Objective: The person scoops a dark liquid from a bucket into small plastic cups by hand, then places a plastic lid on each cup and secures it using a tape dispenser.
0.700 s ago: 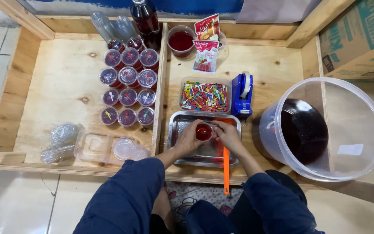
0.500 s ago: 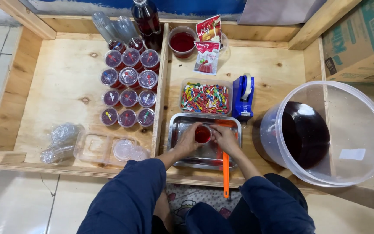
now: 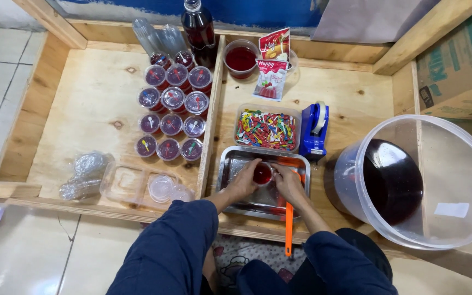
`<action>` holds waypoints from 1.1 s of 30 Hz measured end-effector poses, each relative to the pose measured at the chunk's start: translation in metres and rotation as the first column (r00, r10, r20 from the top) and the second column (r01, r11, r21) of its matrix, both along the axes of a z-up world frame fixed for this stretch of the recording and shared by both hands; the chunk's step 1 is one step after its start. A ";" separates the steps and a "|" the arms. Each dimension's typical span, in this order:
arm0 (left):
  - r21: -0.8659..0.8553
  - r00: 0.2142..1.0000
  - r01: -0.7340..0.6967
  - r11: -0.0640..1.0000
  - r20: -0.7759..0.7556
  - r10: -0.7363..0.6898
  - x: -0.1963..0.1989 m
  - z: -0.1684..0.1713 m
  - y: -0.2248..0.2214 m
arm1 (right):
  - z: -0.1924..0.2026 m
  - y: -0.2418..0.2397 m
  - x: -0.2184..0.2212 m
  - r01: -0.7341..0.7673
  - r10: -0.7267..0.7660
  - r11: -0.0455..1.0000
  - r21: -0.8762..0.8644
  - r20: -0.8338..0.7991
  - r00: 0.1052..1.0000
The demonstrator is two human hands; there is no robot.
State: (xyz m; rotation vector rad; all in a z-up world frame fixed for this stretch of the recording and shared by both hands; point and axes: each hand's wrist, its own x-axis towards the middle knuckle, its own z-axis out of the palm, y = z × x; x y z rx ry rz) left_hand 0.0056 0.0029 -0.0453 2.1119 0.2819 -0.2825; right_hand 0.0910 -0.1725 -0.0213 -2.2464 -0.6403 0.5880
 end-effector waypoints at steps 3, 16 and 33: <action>0.017 1.000 0.020 1.000 -0.001 -0.020 -0.004 0.021 -0.002 | 0.002 0.000 0.000 -0.016 0.017 1.000 -0.018 0.021 1.000; 0.040 0.960 0.013 0.999 0.280 -0.023 -0.018 0.050 0.050 | 0.024 0.028 -0.025 -0.191 0.108 0.969 0.159 0.422 0.900; 0.435 0.897 -0.060 0.898 -0.371 0.240 -0.125 -0.007 0.229 | 0.002 0.216 -0.113 -0.573 0.452 0.813 0.105 0.507 0.734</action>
